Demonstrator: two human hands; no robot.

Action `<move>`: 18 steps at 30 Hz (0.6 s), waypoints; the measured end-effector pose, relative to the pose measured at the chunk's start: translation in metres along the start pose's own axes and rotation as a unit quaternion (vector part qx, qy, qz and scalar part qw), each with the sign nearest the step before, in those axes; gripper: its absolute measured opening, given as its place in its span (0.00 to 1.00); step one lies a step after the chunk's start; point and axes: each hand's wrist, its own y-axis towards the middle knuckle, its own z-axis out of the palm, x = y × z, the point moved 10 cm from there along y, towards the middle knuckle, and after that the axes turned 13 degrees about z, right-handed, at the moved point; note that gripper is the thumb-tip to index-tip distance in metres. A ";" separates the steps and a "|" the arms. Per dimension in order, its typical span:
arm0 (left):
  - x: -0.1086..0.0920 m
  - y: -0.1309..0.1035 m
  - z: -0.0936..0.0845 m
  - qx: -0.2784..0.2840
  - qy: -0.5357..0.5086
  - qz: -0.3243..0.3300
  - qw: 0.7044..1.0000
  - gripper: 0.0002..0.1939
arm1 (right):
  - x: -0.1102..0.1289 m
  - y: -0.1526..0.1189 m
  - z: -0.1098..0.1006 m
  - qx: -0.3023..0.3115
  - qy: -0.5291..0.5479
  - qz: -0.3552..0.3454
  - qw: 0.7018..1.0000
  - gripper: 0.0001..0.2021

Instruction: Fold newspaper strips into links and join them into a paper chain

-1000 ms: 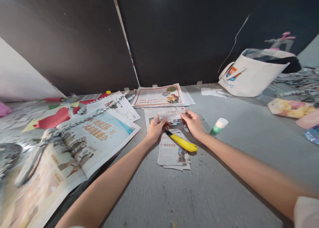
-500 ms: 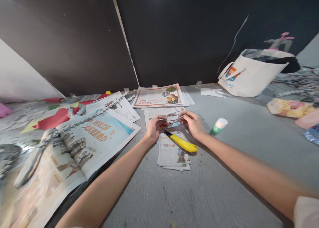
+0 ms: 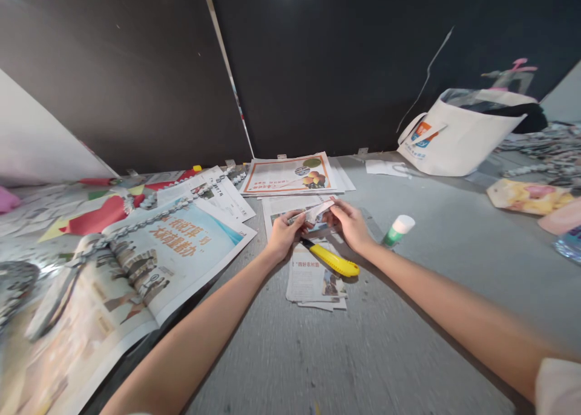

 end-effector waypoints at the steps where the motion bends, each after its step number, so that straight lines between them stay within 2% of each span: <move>1: 0.002 0.001 -0.002 -0.007 -0.006 -0.003 1.000 0.40 | 0.000 0.001 0.002 0.007 -0.008 -0.003 1.000 0.18; 6: 0.004 0.003 -0.004 -0.015 -0.021 -0.004 1.000 0.39 | -0.001 0.001 0.001 0.005 -0.026 0.008 1.000 0.27; 10: 0.000 0.001 -0.002 -0.006 -0.003 0.003 1.000 0.37 | 0.000 -0.003 0.009 0.041 -0.067 0.025 0.997 0.32; 18: -0.011 -0.001 0.007 0.057 0.055 0.039 0.996 0.32 | 0.000 -0.006 0.008 0.034 -0.068 0.034 0.996 0.33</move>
